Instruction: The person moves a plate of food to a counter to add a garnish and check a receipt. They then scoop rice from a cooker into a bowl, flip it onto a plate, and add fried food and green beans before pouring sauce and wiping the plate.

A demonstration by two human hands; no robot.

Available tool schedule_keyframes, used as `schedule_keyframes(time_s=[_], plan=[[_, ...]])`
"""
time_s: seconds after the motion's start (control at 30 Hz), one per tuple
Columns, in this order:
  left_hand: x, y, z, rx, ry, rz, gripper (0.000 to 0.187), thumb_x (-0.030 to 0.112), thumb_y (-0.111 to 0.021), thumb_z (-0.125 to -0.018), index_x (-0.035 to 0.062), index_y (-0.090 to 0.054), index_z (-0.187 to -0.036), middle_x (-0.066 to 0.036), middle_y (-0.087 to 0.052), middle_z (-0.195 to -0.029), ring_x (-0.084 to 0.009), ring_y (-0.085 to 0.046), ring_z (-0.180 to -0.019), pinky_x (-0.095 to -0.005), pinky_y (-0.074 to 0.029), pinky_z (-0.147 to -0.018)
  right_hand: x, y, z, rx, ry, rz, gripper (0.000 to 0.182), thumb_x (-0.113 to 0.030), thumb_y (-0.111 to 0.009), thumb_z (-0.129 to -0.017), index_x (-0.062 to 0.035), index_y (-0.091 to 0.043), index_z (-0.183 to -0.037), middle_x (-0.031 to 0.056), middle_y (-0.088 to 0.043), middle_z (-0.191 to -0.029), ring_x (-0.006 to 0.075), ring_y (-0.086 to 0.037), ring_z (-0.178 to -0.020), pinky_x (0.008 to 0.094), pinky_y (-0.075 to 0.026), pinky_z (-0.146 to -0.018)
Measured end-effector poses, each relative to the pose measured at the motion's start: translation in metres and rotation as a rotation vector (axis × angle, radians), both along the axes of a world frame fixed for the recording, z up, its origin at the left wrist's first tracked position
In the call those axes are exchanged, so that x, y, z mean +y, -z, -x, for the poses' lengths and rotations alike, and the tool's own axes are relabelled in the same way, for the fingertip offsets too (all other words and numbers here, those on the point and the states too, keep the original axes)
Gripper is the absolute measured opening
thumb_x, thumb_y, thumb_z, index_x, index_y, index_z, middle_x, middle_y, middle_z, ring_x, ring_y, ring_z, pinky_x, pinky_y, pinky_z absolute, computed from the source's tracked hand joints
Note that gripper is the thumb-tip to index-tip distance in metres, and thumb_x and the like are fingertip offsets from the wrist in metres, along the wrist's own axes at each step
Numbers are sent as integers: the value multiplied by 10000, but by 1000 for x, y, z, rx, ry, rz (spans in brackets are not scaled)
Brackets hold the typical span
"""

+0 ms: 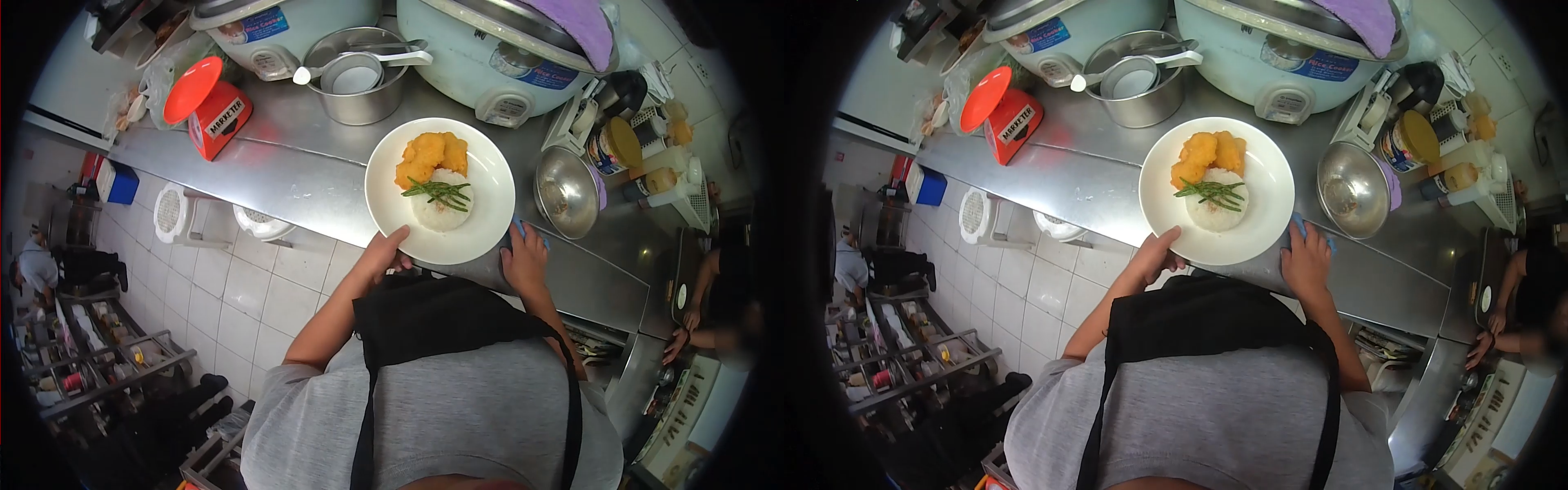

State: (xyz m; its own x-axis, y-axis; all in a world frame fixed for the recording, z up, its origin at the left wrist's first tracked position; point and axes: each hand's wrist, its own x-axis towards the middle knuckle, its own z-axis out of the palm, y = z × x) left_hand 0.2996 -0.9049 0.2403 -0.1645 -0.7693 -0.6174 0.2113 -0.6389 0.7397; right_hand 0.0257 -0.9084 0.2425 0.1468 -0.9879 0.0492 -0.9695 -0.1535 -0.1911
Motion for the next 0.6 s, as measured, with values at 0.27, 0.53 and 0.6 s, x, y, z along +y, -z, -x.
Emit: schedule_keyframes(time_s=[0.27, 0.53, 0.6], plan=[[-10, 9, -18, 5, 105, 6, 351, 237, -455, -802, -36, -470, -1021, -130, -588, -807, -168, -571, -538, -210, -400, -396, 0, -11, -8, -73, 41, 120, 462, -134, -592, -694, -101, -465, -1136, 152, -405, -1160, 326, -367, -1081, 431, -291, -883], [-88, -4, -106, -523, 248, 292, 386, 289, -517, -780, 15, -525, -1052, -69, -582, -827, -139, -542, -665, -249, -428, -537, -24, 20, 8, -156, 61, 65, 239, -140, -582, -711, -92, -571, -945, 86, -528, -1021, 264, -515, -908, 348, -409, -743], [-94, -6, -110, -599, -107, 504, 377, 293, -484, -812, 15, -513, -1064, -64, -560, -860, -124, -518, -742, -253, -414, -607, -34, 17, 10, -318, 117, 52, 182, -132, -568, -731, -71, -577, -902, 106, -565, -950, 258, -553, -828, 320, -431, -690]])
